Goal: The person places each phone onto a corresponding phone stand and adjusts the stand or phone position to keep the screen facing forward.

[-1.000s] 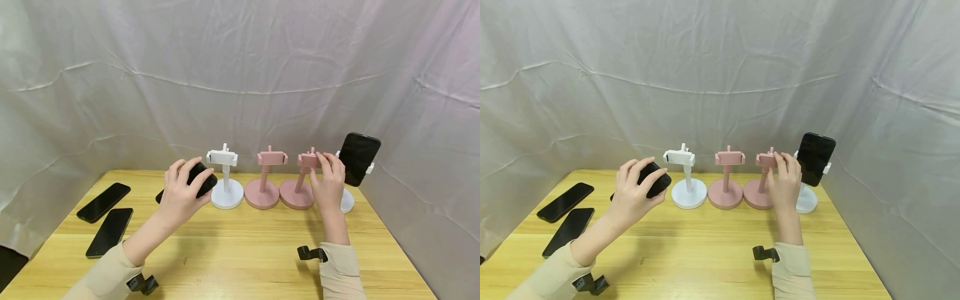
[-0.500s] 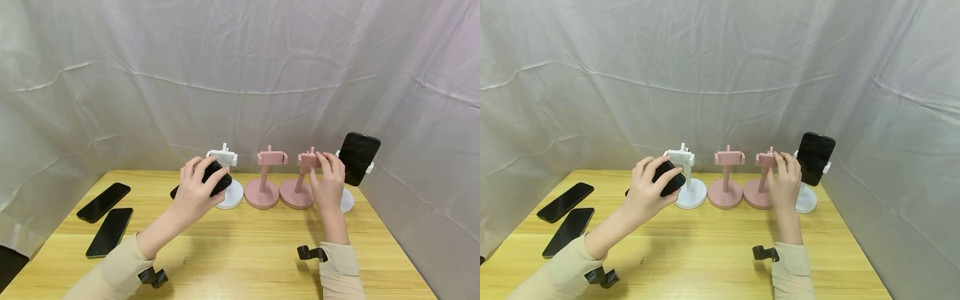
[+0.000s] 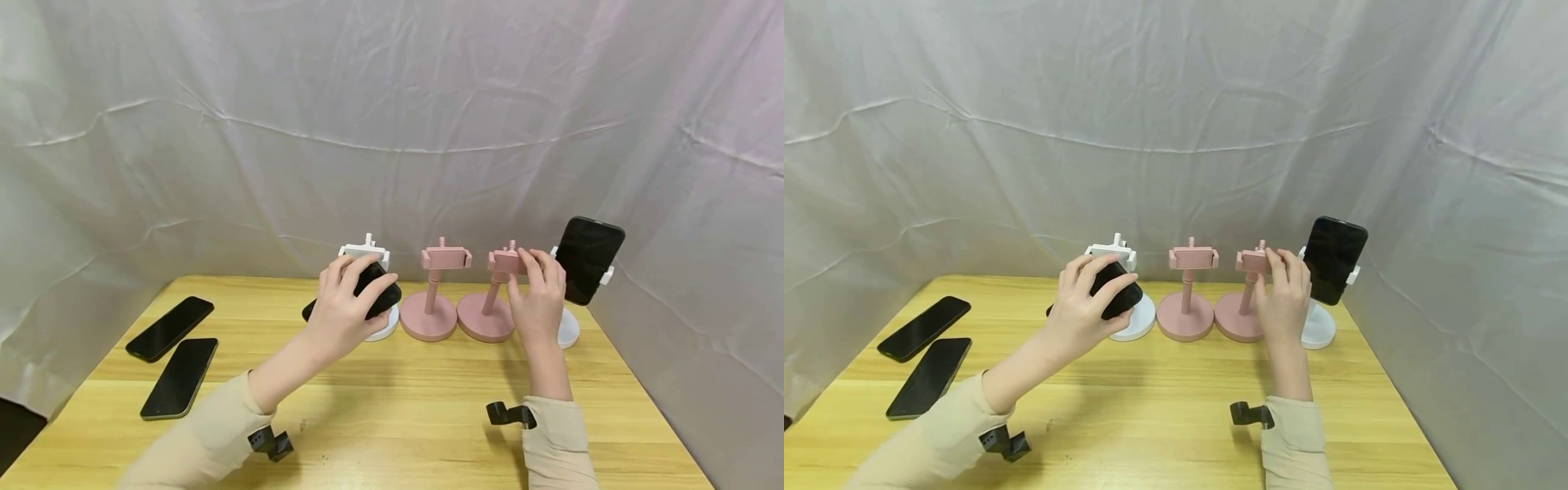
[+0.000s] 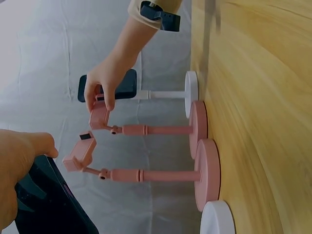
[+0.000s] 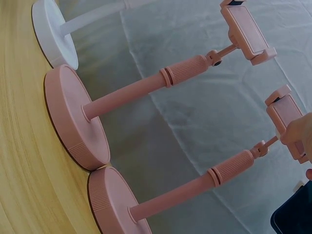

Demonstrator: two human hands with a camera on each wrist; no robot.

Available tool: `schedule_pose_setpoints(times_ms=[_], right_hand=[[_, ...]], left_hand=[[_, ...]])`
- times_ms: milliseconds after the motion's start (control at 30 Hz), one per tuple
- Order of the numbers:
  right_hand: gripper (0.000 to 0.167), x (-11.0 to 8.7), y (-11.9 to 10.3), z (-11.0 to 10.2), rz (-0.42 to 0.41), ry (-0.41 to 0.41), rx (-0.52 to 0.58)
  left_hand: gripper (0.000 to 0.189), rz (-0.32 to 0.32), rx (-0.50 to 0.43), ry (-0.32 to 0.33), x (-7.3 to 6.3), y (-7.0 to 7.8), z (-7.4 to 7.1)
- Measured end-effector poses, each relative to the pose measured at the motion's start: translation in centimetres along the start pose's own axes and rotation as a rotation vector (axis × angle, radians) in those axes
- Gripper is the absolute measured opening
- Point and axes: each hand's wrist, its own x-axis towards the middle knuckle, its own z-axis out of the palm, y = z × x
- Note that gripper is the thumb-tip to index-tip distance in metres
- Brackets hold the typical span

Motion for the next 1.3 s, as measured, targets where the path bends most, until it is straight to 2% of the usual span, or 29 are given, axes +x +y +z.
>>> schedule_pose_setpoints(times_ms=[333,633,900,1133,1300], right_hand=[[0.039,0.0,0.0,-0.2,0.0,-0.009,0.0],[0.039,0.0,0.1,-0.1,0.009,0.016,0.014],[0.039,0.0,-0.1,-0.3,0.006,-0.007,-0.005],[0.04,0.0,0.0,0.0,0.01,0.021,0.022],[0.039,0.0,0.0,-0.1,0.011,0.002,0.012]], left_hand=[[0.048,0.008,-0.03,0.021,0.6,1.0,1.1],[0.046,-0.007,-0.06,0.028,1.1,1.9,1.9],[0.044,-0.031,-0.09,0.042,1.3,2.8,2.7],[0.047,-0.043,-0.097,0.041,1.5,3.5,3.3],[0.047,-0.057,-0.114,0.043,1.6,3.9,3.8]])
